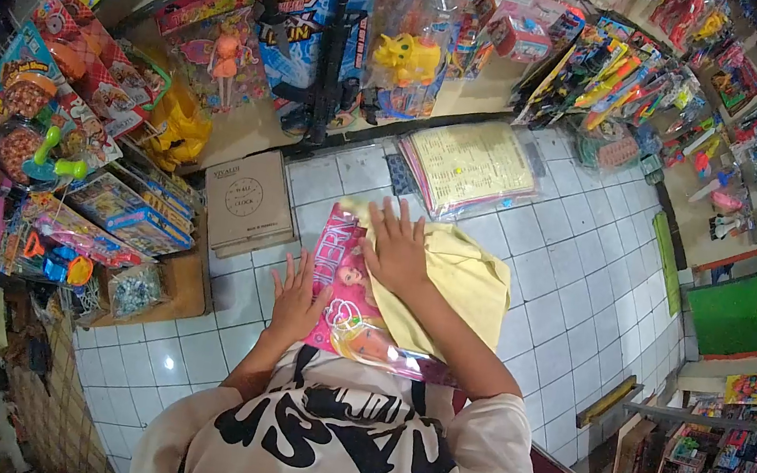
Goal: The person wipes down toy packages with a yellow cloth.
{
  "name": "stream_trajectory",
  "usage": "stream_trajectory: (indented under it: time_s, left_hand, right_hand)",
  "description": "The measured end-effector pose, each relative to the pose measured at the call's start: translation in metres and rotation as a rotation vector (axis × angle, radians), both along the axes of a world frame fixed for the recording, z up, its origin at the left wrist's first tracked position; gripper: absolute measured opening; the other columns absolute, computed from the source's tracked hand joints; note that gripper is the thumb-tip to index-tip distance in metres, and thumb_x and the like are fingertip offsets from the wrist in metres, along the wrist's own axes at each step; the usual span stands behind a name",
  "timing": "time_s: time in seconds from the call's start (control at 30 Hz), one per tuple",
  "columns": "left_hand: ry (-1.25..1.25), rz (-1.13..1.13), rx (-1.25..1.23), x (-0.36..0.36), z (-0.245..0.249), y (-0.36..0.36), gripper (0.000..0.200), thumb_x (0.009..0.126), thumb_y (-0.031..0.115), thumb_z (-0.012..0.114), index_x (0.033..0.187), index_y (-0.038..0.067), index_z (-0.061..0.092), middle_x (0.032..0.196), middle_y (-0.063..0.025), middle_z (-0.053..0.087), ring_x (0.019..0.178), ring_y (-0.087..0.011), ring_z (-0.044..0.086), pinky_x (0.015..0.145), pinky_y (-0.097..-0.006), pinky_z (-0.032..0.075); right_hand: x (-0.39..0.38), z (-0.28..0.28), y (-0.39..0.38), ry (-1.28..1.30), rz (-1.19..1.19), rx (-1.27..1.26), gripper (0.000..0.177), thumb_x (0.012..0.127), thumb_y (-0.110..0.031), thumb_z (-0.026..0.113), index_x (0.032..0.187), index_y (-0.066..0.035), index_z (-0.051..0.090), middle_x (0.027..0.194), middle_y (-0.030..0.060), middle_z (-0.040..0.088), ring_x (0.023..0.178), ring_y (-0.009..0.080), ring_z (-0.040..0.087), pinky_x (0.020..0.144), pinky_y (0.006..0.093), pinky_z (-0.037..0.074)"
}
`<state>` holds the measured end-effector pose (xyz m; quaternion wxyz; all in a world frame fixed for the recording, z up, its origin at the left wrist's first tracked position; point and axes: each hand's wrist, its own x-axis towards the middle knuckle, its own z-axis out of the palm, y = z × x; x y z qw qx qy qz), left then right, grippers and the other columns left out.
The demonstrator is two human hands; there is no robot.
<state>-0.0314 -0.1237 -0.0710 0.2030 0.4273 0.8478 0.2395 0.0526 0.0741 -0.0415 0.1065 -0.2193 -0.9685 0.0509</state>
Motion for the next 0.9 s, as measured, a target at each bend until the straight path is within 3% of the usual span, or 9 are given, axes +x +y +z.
stream_trajectory:
  time_s: [0.17, 0.27, 0.4, 0.53, 0.6, 0.7, 0.8, 0.83, 0.9]
  left_hand:
    - [0.007, 0.007, 0.029, 0.001, -0.007, 0.000, 0.080, 0.090, 0.050, 0.039, 0.141, -0.005, 0.014, 0.148, -0.0236, 0.013, 0.138, -0.0404, 0.002, 0.105, -0.0604, -0.002]
    - [-0.003, 0.004, 0.036, 0.001, -0.006, 0.000, 0.080, 0.090, 0.050, 0.040, 0.141, -0.005, 0.014, 0.148, -0.0237, 0.014, 0.138, -0.0409, 0.003, 0.105, -0.0604, -0.002]
    - [-0.014, 0.006, 0.049, 0.001, -0.005, 0.000, 0.079, 0.090, 0.049, 0.041, 0.141, -0.005, 0.014, 0.148, -0.0238, 0.014, 0.138, -0.0416, 0.005, 0.106, -0.0600, -0.001]
    - [-0.038, 0.005, 0.068, 0.000, -0.007, 0.001, 0.079, 0.090, 0.049, 0.042, 0.142, -0.005, 0.014, 0.148, -0.0239, 0.015, 0.137, -0.0421, 0.005, 0.106, -0.0592, 0.000]
    - [-0.045, 0.010, 0.069, 0.000, -0.007, 0.000, 0.079, 0.090, 0.048, 0.043, 0.142, -0.004, 0.014, 0.147, -0.0239, 0.016, 0.137, -0.0425, 0.006, 0.106, -0.0590, 0.001]
    - [-0.057, 0.026, 0.089, -0.002, -0.010, 0.000, 0.079, 0.090, 0.048, 0.044, 0.142, -0.004, 0.014, 0.147, -0.0238, 0.017, 0.137, -0.0429, 0.005, 0.107, -0.0589, 0.002]
    - [-0.061, 0.035, 0.095, -0.002, -0.010, -0.003, 0.079, 0.090, 0.047, 0.044, 0.142, -0.004, 0.014, 0.147, -0.0240, 0.017, 0.137, -0.0432, 0.006, 0.107, -0.0586, 0.003]
    - [-0.063, 0.035, 0.095, -0.001, -0.009, -0.002, 0.079, 0.090, 0.047, 0.044, 0.142, -0.004, 0.014, 0.147, -0.0240, 0.017, 0.137, -0.0432, 0.006, 0.107, -0.0585, 0.003]
    - [-0.065, 0.032, 0.089, -0.002, -0.006, -0.002, 0.079, 0.090, 0.047, 0.044, 0.142, -0.003, 0.014, 0.147, -0.0240, 0.017, 0.137, -0.0432, 0.007, 0.107, -0.0582, 0.003]
  right_hand:
    - [0.002, -0.006, -0.008, 0.146, 0.167, -0.097, 0.031, 0.088, -0.015, 0.050, 0.118, -0.007, 0.054, 0.128, 0.0091, 0.051, 0.128, 0.0328, 0.036, 0.105, 0.0495, 0.027]
    - [0.010, 0.002, -0.004, 0.114, 0.336, -0.179, 0.027, 0.086, -0.013, 0.051, 0.112, -0.007, 0.055, 0.129, 0.0081, 0.050, 0.127, 0.0317, 0.037, 0.104, 0.0450, 0.030]
    - [0.007, 0.032, 0.000, 0.054, 0.218, -0.534, 0.034, 0.085, -0.021, 0.057, 0.116, -0.007, 0.051, 0.127, 0.0095, 0.050, 0.127, 0.0331, 0.036, 0.104, 0.0432, 0.032]
    - [-0.012, 0.025, 0.007, 0.108, 0.184, -0.038, 0.047, 0.085, -0.032, 0.056, 0.125, -0.008, 0.048, 0.126, 0.0122, 0.049, 0.120, 0.0329, 0.040, 0.096, 0.0484, 0.035]
    - [-0.024, 0.000, 0.017, 0.095, 0.180, -0.106, 0.036, 0.088, -0.032, 0.053, 0.113, -0.006, 0.057, 0.121, 0.0144, 0.053, 0.117, 0.0334, 0.045, 0.097, 0.0456, 0.035]
    - [-0.035, 0.001, 0.023, 0.013, 0.129, -0.564, 0.029, 0.090, -0.029, 0.052, 0.098, -0.003, 0.063, 0.120, 0.0163, 0.056, 0.121, 0.0347, 0.045, 0.101, 0.0396, 0.035]
    - [-0.025, -0.008, 0.026, 0.328, 0.209, -0.586, 0.029, 0.089, -0.026, 0.054, 0.109, -0.005, 0.061, 0.130, 0.0158, 0.049, 0.128, 0.0342, 0.037, 0.104, 0.0473, 0.029]
    - [-0.018, 0.010, 0.019, 0.098, 0.160, -0.334, 0.050, 0.089, -0.037, 0.051, 0.129, -0.006, 0.047, 0.141, 0.0147, 0.037, 0.135, 0.0322, 0.025, 0.107, 0.0569, 0.013]
    - [-0.005, 0.024, 0.005, 0.094, 0.197, -0.187, 0.063, 0.089, -0.045, 0.047, 0.137, -0.006, 0.033, 0.146, 0.0133, 0.028, 0.138, 0.0304, 0.017, 0.106, 0.0598, 0.003]
